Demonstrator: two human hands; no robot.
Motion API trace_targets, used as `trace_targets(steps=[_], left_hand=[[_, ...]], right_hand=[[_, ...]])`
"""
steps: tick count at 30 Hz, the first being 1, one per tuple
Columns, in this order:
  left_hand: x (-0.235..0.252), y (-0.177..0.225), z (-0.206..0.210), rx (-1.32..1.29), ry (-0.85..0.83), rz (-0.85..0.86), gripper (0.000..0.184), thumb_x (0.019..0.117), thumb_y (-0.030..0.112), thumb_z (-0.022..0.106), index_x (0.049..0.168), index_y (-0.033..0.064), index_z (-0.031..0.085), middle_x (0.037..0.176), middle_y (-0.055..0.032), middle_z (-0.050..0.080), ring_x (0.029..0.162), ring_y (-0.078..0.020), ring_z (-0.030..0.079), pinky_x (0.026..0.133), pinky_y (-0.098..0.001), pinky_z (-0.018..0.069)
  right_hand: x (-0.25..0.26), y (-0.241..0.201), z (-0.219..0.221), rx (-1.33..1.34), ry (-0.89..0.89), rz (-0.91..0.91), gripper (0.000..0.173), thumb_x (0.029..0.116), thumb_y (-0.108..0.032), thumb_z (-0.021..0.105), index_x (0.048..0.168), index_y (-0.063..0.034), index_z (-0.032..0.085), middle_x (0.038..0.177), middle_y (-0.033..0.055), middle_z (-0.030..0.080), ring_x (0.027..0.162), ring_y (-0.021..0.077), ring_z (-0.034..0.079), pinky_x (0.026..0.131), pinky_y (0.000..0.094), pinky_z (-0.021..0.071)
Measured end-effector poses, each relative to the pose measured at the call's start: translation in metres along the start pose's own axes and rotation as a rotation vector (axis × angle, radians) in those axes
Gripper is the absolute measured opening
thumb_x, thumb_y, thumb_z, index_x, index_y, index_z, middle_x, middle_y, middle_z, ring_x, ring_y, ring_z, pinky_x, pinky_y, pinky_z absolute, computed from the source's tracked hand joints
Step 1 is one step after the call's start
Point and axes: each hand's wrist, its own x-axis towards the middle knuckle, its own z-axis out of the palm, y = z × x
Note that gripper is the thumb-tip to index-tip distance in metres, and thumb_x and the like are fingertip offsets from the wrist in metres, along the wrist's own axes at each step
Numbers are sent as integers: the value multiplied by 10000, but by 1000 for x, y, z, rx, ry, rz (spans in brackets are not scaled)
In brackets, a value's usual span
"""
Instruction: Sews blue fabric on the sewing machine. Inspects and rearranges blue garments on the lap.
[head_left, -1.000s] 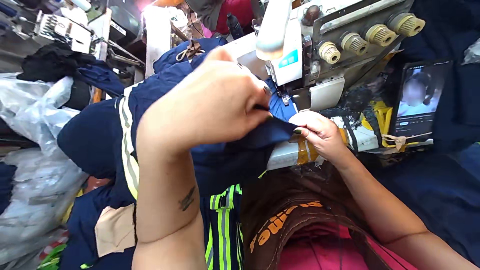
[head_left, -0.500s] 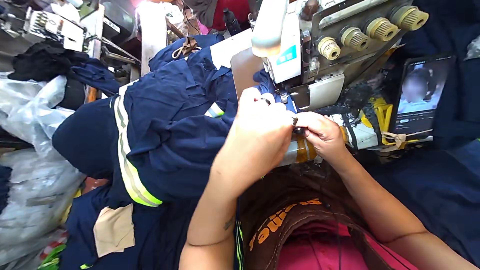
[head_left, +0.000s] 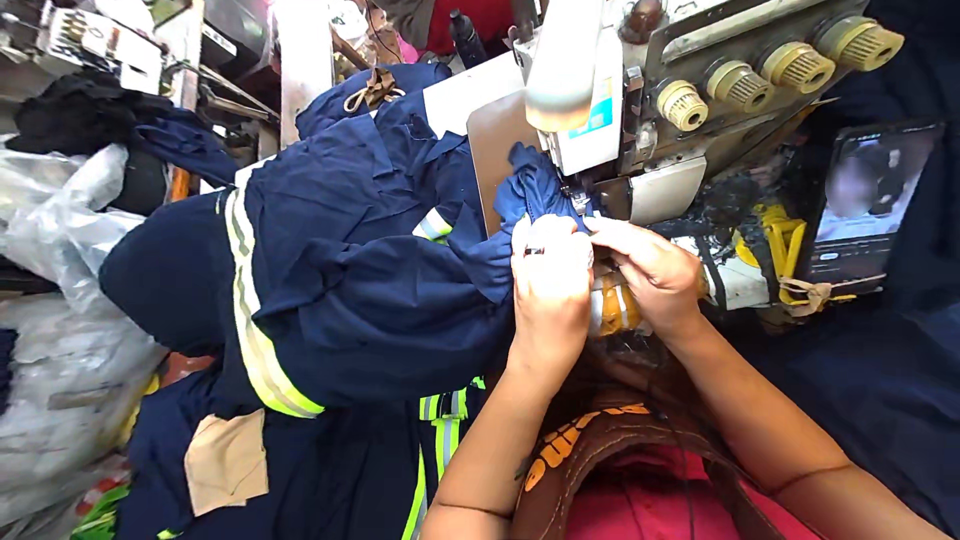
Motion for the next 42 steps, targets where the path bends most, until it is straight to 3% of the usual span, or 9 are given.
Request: trace_targets(steps=[14, 18, 23, 26, 28, 30, 34, 37, 42], left_hand=[[-3, -58, -21, 108, 114, -232, 151, 924, -48, 582, 926, 14, 720, 1109, -127, 703, 1135, -310, 634, 938, -461, 519], [-45, -38, -33, 99, 256, -153, 131, 914, -28, 638, 881, 32, 749, 1077, -109, 715, 1158, -289, 641, 1072, -453, 485], [-69, -25, -26, 31, 250, -28, 99, 908, -5, 677, 900, 65, 747, 1045, -89, 726, 1126, -262, 666, 1116, -533, 448], [-69, -20, -12, 97, 64, 31, 156, 967, 61, 645, 1030, 113, 777, 1018, -69, 747, 1061, -234, 688, 1118, -559, 403], [-64, -13, -15, 21, -39, 116, 139, 963, 91, 662, 1006, 134, 787, 934, -44, 748, 951, -206, 697, 1059, -527, 428], [-51, -6, -36, -204, -138, 218, 123, 978, 114, 659, 986, 138, 779, 909, -17, 749, 929, -163, 689, 1050, -477, 427], [-17, 0, -83, -511, -70, 241, 96, 962, 100, 684, 972, 78, 777, 977, -55, 737, 1050, -180, 656, 1093, -473, 401], [-3, -9, -103, -425, 14, 164, 112, 957, 84, 687, 1029, 36, 756, 1174, -115, 702, 1205, -242, 609, 1090, -470, 431], [-37, -28, -140, -571, 134, -22, 134, 989, 40, 636, 1087, 14, 724, 1194, -88, 695, 1168, -186, 651, 1007, -355, 553]], right_hand=[[2, -23, 6, -70, -92, 39, 211, 960, 22, 621, 1102, -24, 770, 1186, 114, 735, 1114, 164, 703, 981, 304, 572], [6, -33, 25, -30, -252, 39, 295, 1006, -18, 556, 1272, -42, 681, 1357, 109, 658, 1082, 163, 708, 906, 314, 596], [-8, -31, 19, -227, -234, -7, 227, 974, 8, 523, 1161, -32, 645, 924, 94, 727, 682, 222, 693, 593, 389, 583], [-3, -24, -6, -477, -253, 162, 280, 977, 31, 502, 1229, -16, 616, 1046, 182, 726, 822, 405, 722, 665, 592, 570], [3, -26, -21, -491, -215, 195, 256, 1000, 6, 495, 1228, -28, 605, 1106, 154, 720, 994, 368, 709, 852, 575, 558], [4, -39, -35, -273, -177, 164, 217, 1012, -80, 528, 1191, -40, 645, 1112, 92, 710, 1066, 240, 678, 954, 469, 546], [-16, -75, -44, 591, -560, 371, 479, 1044, -608, 400, 1036, -235, 701, 965, -183, 686, 946, -79, 626, 853, 188, 538], [-36, -84, -27, 1079, -737, 555, 459, 961, -700, 477, 1011, -290, 676, 887, -187, 663, 840, -67, 606, 768, 162, 497], [-27, -89, -35, 1321, -485, 632, 443, 949, -646, 549, 1100, -267, 721, 1026, -66, 751, 977, 43, 696, 896, 261, 565]])
